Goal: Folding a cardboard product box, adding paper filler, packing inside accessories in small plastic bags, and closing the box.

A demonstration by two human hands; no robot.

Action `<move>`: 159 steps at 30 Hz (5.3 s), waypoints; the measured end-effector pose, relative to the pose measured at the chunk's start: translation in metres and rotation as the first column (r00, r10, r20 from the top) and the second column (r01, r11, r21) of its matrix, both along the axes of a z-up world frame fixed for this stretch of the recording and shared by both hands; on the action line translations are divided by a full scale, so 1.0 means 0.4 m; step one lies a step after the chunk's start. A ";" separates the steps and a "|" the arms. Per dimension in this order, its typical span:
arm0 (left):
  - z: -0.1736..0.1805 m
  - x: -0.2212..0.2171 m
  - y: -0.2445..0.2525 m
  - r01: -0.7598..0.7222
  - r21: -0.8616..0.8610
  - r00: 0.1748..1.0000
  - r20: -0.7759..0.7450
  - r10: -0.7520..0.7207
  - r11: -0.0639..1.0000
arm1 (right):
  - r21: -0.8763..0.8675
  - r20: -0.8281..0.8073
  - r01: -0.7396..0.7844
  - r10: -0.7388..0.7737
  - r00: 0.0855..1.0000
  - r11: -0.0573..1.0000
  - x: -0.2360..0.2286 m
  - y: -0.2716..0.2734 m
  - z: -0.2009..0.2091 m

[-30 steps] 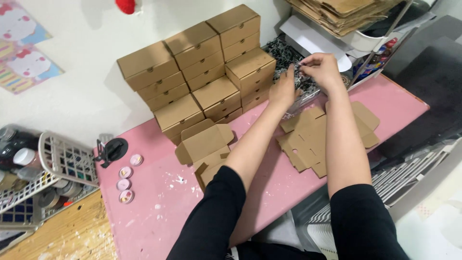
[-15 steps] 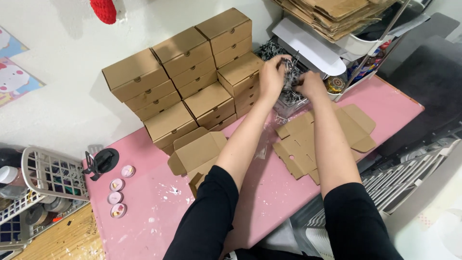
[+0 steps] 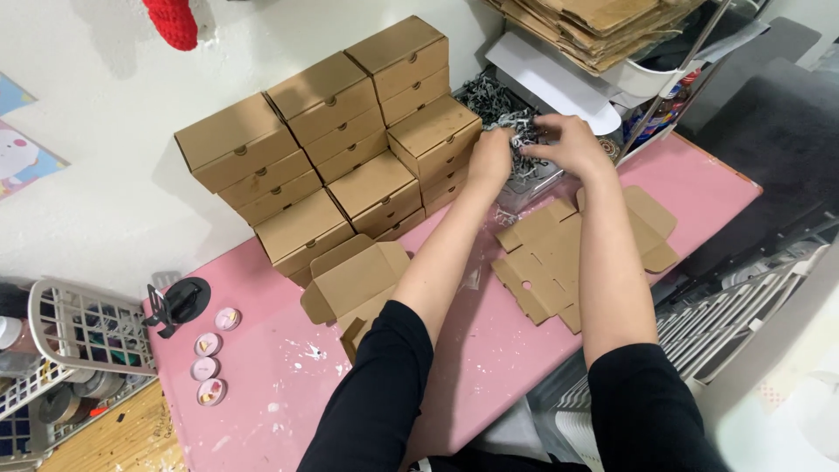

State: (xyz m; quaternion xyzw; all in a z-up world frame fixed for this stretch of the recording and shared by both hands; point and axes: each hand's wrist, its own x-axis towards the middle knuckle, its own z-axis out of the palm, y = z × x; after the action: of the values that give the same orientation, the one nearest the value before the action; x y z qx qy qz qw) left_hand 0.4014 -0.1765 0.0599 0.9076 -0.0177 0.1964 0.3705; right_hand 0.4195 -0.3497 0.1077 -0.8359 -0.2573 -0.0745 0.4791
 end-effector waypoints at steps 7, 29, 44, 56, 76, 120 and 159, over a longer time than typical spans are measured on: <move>0.156 -0.087 0.012 0.036 -0.118 0.999 -0.022 -0.039 0.992 | -0.490 0.057 0.229 -0.231 0.971 0.841 0.065 -0.002 -0.124; 0.265 -0.135 0.077 0.138 -0.315 0.949 0.313 -0.034 0.939 | -0.568 0.100 0.246 -0.231 0.968 0.785 0.207 0.025 -0.304; 0.497 -0.556 0.413 0.243 -0.214 0.920 0.360 -0.154 0.946 | -0.071 0.204 -0.188 0.198 0.959 0.980 -0.380 0.194 0.235; 0.367 -0.891 0.472 0.195 -0.352 0.952 0.292 -0.091 0.915 | 0.487 -0.304 -0.422 0.601 0.739 0.765 -0.673 0.396 0.143; 0.111 -0.983 0.501 0.282 0.261 0.930 -0.309 -0.196 0.923 | -0.588 0.286 -0.282 0.521 0.805 0.758 -0.750 0.406 0.000; 0.069 -1.106 0.410 0.107 0.562 0.993 -0.106 -0.056 0.821 | -0.469 0.005 -0.205 0.235 0.972 0.859 -0.716 0.393 -0.123; -0.005 -1.131 0.467 0.132 0.351 0.989 0.014 -0.146 0.927 | -0.234 0.113 0.226 -0.204 0.972 0.946 -0.679 0.283 -0.160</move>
State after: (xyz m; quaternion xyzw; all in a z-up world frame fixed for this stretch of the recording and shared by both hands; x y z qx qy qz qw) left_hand -0.0511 0.0104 0.0579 0.9513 -0.1239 0.1812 0.2163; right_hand 0.1478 -0.2365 0.0437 -0.9076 -0.1927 -0.1305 0.3495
